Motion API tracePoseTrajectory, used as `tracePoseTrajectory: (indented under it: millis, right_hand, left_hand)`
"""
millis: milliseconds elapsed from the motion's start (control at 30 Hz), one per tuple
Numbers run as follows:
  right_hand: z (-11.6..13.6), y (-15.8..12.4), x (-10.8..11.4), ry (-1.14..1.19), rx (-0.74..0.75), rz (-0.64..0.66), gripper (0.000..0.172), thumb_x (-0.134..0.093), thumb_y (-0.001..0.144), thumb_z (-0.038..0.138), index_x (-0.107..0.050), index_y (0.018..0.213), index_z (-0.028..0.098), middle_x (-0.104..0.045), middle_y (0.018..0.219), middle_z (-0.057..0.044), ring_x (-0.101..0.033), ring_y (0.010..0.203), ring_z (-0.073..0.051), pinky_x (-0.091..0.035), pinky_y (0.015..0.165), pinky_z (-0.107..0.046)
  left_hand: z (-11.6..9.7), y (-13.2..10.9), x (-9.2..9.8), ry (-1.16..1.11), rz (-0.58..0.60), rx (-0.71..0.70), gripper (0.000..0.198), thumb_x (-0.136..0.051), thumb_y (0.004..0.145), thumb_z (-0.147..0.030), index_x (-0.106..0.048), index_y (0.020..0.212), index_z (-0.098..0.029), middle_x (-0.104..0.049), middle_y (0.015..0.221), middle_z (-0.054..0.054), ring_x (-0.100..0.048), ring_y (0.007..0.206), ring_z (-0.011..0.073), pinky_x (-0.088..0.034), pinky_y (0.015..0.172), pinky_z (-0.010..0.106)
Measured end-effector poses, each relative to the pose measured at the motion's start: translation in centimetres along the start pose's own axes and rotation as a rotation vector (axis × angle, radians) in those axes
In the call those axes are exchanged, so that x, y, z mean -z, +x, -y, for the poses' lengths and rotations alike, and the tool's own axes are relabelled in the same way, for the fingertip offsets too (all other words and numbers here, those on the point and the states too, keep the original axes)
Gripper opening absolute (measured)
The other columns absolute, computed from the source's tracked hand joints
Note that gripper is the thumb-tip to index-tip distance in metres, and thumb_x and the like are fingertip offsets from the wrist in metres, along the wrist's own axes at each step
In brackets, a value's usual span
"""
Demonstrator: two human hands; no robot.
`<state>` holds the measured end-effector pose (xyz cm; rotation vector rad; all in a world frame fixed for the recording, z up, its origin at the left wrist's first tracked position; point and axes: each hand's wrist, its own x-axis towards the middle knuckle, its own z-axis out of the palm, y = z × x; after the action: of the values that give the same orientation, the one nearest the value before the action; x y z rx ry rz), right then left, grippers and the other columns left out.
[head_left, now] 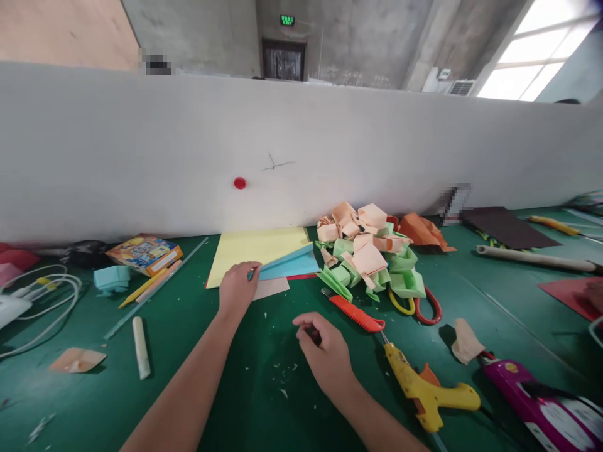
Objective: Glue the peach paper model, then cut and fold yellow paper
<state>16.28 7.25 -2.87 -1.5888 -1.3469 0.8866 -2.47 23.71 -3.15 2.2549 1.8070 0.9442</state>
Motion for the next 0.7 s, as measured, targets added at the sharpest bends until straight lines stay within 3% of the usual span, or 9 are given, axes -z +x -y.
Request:
tracePoseTrajectory:
  millis: [267,433,700]
  right_hand:
    - [0.5,1.4,-0.4,-0.042,-0.028,-0.028,0.023,-0.053,0.086,0.031,-0.07,0.101,0.031,-0.072,0.092,0.003,-0.064,0.073,-0.019,-0.049,0.069,-0.032]
    - [0.4,1.3,-0.3,-0.031,-0.017,-0.019,0.023,-0.053,0.086,0.031,-0.069,0.103,0.031,-0.071,0.093,0.003,-0.063,0.074,-0.018,-0.048,0.07,-0.032]
    - [0.6,1.2,-0.1,-0.033,-0.016,-0.001,0.024,-0.052,0.087,0.03,-0.069,0.104,0.031,-0.072,0.093,0.004,-0.064,0.074,-0.017,-0.046,0.069,-0.03]
  left_hand:
    - [0.1,0.1,-0.1,-0.031,-0.002,-0.016,0.016,-0.059,0.097,-0.027,-0.072,0.101,-0.022,-0.075,0.109,0.006,-0.067,0.103,0.0227,-0.053,0.097,0.038]
    - [0.1,0.0,0.1,-0.029,0.023,-0.024,0.033,-0.061,0.099,-0.038,-0.062,0.125,-0.019,-0.063,0.128,0.01,-0.065,0.108,0.0221,-0.057,0.093,0.044]
    - [0.1,0.2,0.7,-0.054,0.024,0.069,0.036,-0.062,0.098,-0.038,-0.06,0.128,-0.018,-0.062,0.13,0.011,-0.064,0.11,0.0234,-0.057,0.093,0.045]
